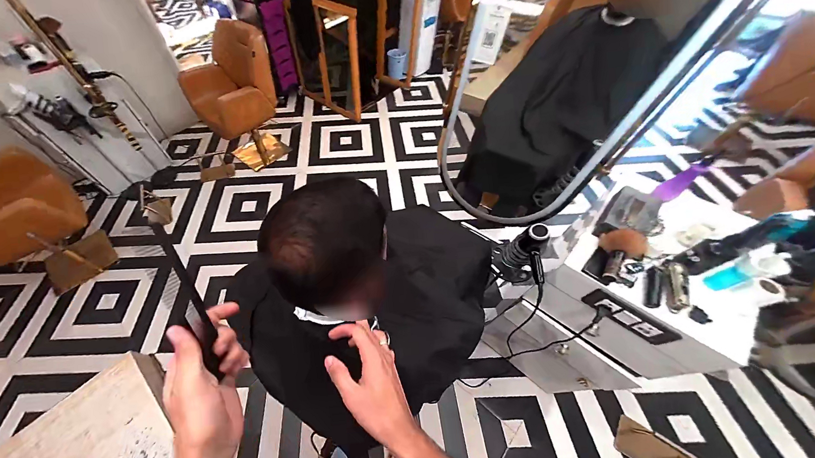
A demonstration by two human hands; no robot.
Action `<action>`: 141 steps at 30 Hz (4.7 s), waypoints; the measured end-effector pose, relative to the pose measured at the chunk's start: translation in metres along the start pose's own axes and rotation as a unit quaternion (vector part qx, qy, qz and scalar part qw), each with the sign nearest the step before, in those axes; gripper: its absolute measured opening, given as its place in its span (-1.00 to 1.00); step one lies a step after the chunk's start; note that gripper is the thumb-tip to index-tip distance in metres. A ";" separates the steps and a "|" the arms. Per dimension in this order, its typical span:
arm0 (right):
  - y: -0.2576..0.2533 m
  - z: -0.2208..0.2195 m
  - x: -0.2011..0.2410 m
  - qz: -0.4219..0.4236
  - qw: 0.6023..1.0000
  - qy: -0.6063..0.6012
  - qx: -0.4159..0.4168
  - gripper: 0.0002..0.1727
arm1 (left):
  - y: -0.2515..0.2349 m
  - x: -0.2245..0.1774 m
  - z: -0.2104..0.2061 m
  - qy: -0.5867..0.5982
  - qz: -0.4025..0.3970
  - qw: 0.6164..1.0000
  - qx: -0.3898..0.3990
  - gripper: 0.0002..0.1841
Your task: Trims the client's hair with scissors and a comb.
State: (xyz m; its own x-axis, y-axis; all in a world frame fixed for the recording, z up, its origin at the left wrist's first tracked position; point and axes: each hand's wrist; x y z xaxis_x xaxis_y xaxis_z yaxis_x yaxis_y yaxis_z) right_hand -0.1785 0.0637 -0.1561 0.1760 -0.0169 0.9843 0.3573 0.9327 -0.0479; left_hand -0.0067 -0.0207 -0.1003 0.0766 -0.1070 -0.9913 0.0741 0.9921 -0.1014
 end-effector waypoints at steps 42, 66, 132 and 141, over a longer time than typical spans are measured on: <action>-0.139 0.098 0.047 0.344 0.769 0.529 -0.103 -0.77 | -0.068 -0.012 -0.051 -0.449 -0.479 0.737 -0.163 -0.73; -0.142 0.101 0.050 0.311 0.785 0.532 -0.062 -0.80 | -0.068 -0.021 -0.043 -0.445 -0.466 0.752 -0.139 -0.72; -0.151 0.111 0.033 0.388 0.790 0.474 -0.022 -0.77 | -0.030 -0.045 -0.062 -0.555 -0.417 0.702 -0.161 -0.74; -0.143 0.161 -0.016 0.286 0.918 0.276 0.006 -0.88 | -0.012 -0.007 -0.057 -0.578 -0.383 0.721 -0.009 -0.68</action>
State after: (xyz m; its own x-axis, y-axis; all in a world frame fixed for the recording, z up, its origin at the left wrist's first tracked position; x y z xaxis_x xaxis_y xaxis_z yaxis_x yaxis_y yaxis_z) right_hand -0.3800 -0.0111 -0.1373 0.7705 0.3005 0.5622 0.0515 0.8497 -0.5247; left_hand -0.0643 -0.0284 -0.0971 0.7978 -0.5967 0.0866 0.5223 0.6121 -0.5937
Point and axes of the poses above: each hand's wrist, its own y-axis away from the middle knuckle, its own z-axis out of the back of the hand, x = y × z, and after that the axes turned 15 degrees about -y, right-handed
